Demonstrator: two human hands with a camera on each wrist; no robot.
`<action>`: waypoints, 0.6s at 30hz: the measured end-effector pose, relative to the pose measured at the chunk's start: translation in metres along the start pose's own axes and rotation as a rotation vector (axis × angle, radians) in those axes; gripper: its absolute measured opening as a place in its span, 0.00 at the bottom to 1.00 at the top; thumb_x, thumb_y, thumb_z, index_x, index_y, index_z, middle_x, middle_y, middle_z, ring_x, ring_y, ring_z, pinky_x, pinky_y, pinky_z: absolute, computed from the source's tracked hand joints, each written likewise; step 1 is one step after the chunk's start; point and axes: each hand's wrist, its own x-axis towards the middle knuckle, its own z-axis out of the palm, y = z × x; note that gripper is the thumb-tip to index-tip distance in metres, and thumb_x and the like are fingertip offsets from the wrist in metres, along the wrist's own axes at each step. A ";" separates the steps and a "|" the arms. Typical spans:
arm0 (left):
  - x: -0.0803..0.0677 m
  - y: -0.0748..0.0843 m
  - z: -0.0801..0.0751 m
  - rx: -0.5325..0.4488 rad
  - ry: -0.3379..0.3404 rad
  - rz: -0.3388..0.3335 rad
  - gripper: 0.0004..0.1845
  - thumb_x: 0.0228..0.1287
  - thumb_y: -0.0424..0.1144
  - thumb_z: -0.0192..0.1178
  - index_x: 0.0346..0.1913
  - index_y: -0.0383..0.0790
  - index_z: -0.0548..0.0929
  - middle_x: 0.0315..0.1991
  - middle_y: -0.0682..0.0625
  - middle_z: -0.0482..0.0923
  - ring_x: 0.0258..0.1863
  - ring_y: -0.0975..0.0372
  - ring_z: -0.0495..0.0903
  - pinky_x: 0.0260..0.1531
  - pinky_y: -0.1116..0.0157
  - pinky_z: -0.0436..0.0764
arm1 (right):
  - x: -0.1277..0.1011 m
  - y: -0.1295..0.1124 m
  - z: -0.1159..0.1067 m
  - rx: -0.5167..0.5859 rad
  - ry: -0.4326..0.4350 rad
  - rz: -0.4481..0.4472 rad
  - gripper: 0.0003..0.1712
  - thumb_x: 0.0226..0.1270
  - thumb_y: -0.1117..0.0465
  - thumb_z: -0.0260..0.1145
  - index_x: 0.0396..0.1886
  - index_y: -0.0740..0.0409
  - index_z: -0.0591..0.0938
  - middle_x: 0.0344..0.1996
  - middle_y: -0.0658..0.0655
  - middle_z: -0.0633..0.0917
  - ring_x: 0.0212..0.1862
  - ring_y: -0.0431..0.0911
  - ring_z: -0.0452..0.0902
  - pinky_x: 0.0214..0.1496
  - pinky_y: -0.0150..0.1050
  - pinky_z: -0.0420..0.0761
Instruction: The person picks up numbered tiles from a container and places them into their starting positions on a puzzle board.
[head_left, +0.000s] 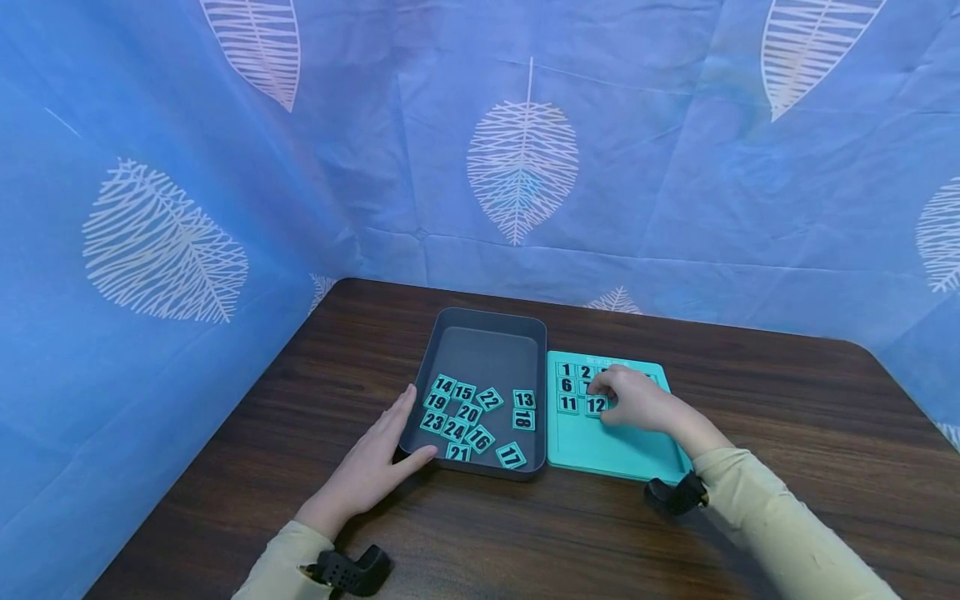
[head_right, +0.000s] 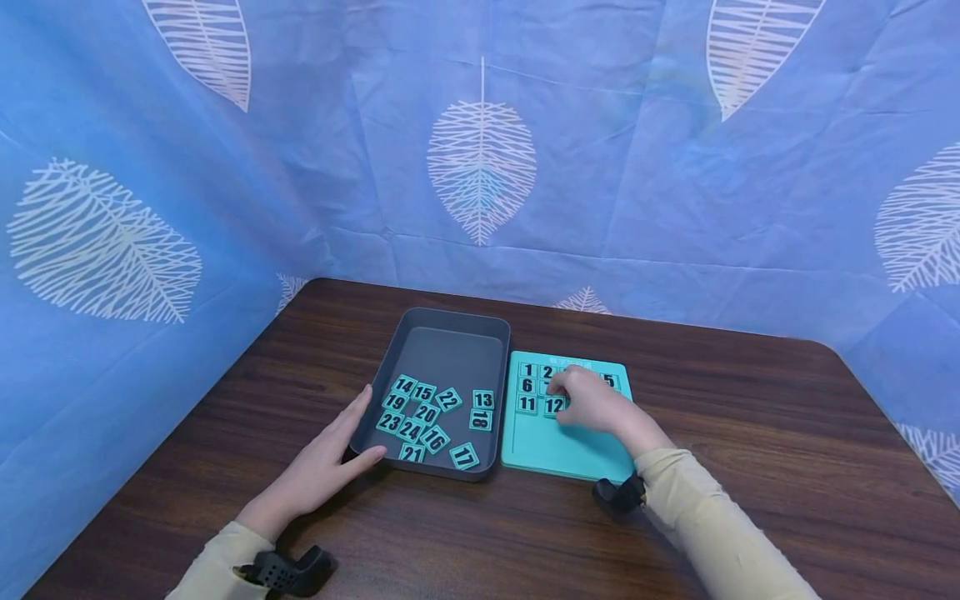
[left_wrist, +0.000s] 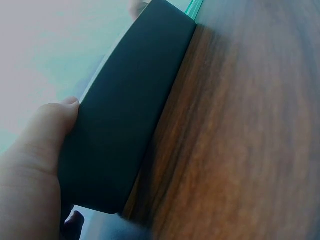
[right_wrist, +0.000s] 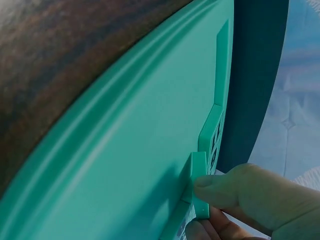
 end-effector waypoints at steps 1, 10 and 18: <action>0.000 0.000 0.000 -0.002 0.001 0.001 0.48 0.63 0.66 0.53 0.77 0.51 0.42 0.76 0.52 0.41 0.73 0.55 0.44 0.67 0.45 0.52 | 0.000 0.000 0.000 -0.001 0.003 0.000 0.18 0.52 0.73 0.65 0.46 0.70 0.81 0.39 0.59 0.79 0.35 0.48 0.70 0.36 0.42 0.75; -0.001 0.001 -0.001 -0.007 0.010 0.003 0.48 0.63 0.66 0.53 0.77 0.50 0.43 0.76 0.51 0.42 0.73 0.54 0.45 0.67 0.44 0.53 | 0.001 0.004 0.005 0.024 0.011 0.010 0.18 0.51 0.74 0.65 0.45 0.69 0.80 0.37 0.58 0.78 0.36 0.49 0.70 0.37 0.43 0.75; -0.001 0.001 0.000 0.000 0.011 -0.003 0.49 0.62 0.66 0.53 0.77 0.51 0.42 0.76 0.51 0.42 0.73 0.54 0.45 0.67 0.44 0.53 | 0.002 0.001 0.007 0.024 0.026 0.010 0.16 0.51 0.74 0.65 0.43 0.69 0.80 0.35 0.57 0.77 0.34 0.49 0.69 0.35 0.42 0.73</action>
